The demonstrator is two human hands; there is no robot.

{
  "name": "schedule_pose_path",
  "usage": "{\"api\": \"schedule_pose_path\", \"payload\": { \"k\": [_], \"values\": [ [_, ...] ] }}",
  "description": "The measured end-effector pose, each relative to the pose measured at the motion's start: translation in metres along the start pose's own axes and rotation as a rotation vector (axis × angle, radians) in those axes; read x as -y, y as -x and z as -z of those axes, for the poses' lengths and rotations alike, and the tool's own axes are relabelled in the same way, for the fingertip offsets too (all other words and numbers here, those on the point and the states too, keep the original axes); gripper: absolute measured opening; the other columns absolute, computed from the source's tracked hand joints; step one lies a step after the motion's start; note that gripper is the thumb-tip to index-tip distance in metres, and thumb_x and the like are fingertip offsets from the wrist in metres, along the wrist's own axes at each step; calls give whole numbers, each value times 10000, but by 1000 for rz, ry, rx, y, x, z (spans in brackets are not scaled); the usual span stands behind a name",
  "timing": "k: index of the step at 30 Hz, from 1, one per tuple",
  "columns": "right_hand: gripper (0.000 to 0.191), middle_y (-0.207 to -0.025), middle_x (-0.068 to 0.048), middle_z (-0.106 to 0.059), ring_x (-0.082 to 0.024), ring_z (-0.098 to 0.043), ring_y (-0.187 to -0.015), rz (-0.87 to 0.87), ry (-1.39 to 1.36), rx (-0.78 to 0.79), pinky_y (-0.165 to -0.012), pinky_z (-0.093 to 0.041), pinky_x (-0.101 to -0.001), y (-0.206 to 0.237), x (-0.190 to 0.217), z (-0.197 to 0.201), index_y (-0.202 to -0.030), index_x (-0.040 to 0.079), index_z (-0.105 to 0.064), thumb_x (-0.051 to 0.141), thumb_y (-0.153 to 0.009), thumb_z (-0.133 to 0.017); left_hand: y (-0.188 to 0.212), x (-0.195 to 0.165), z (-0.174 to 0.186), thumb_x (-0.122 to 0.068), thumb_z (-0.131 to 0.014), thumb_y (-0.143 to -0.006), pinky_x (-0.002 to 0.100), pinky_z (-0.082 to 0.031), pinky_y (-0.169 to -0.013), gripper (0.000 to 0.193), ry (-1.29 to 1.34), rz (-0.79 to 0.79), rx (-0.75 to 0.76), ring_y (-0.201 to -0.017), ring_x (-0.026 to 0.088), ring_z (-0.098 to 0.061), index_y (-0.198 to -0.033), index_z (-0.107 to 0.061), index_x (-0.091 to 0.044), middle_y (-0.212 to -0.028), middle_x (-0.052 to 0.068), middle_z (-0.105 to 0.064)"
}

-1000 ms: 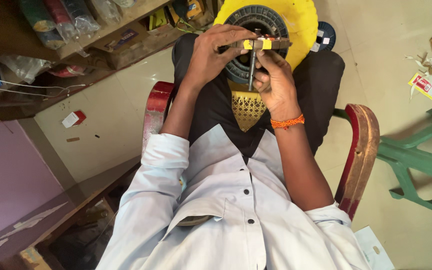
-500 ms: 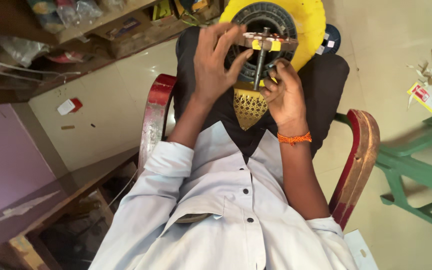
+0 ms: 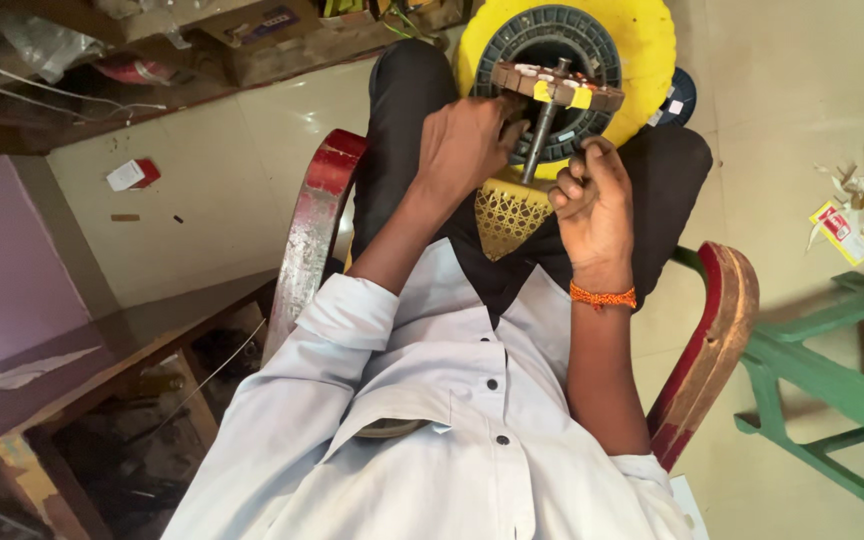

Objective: The person sits on a chair with an electric motor stator on their lap and inserts small wooden wedge strips into the slots between the copper windings, pressing each wedge down by hand and working around the stator slot by slot.

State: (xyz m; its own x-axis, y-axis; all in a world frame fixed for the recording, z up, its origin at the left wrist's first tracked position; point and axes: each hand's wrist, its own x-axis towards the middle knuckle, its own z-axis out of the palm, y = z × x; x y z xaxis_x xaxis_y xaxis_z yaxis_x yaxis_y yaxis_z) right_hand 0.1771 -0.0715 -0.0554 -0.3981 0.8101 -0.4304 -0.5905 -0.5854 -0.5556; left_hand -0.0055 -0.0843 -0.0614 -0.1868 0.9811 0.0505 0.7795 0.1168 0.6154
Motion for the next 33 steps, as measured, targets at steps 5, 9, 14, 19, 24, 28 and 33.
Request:
{"api": "schedule_pose_path", "payload": {
  "k": [5, 9, 14, 19, 24, 28, 33],
  "values": [
    [125, -870, 15, -547, -81, -515, -706, 25, 6, -25, -677, -456, -265, 2, 2, 6, -1168, 97, -595, 177, -1074, -616, -4, 8, 7, -229, -774, -860, 404, -535, -603, 141, 205, -48, -13, -660, 295, -709, -943, -805, -120, -799, 126, -759],
    [110, -884, 6, -555, -79, -518, -714, 62, 62, -33, -673, -452, -263, 4, -3, 10, -1154, 86, -602, 155, -1070, -622, 13, 18, 11, -160, -782, -903, 334, -517, -579, 150, 596, 153, -13, -608, 191, -653, -1015, -803, -63, -775, 134, -728],
    [213, -1070, -38, -641, -98, -609, -826, 107, 306, -67, -735, -524, -279, 14, -17, 6, -1242, 11, -609, 140, -1073, -602, 40, 17, 24, -146, -789, -898, 301, -542, -638, 155, 612, 167, -14, -674, 135, -699, -1000, -794, -30, -843, 92, -782],
    [420, -1350, -124, -653, -142, -680, -1071, 95, 281, 46, -952, -581, -318, 16, -27, -5, -1458, -35, -511, 141, -1079, -545, 72, 15, 40, -131, -778, -894, 296, -568, -699, 141, 462, 50, 31, -770, 191, -758, -1011, -798, -54, -908, 105, -779],
    [421, -1343, -153, -657, -151, -679, -1043, 50, 194, 74, -955, -576, -317, 14, -31, -8, -1459, -33, -500, 131, -1073, -538, 92, 19, 38, -168, -801, -871, 303, -589, -759, 152, 448, 121, 68, -837, 216, -782, -993, -797, -78, -955, 106, -790],
    [307, -1237, -116, -701, -118, -665, -947, 64, 415, 89, -852, -590, -295, 21, -24, 5, -1332, -33, -612, 128, -1080, -541, 102, 26, 32, -205, -788, -866, 322, -592, -765, 177, 451, 316, 65, -824, 216, -792, -1004, -797, -95, -959, 106, -789],
    [218, -1002, -52, -673, -84, -635, -870, 251, 753, -85, -792, -577, -256, 25, -12, 35, -1216, -31, -692, 86, -1074, -575, 109, 31, 29, -220, -772, -870, 351, -566, -753, 172, 310, 291, 105, -844, 264, -752, -993, -815, -108, -956, 106, -779]
  ]
}}
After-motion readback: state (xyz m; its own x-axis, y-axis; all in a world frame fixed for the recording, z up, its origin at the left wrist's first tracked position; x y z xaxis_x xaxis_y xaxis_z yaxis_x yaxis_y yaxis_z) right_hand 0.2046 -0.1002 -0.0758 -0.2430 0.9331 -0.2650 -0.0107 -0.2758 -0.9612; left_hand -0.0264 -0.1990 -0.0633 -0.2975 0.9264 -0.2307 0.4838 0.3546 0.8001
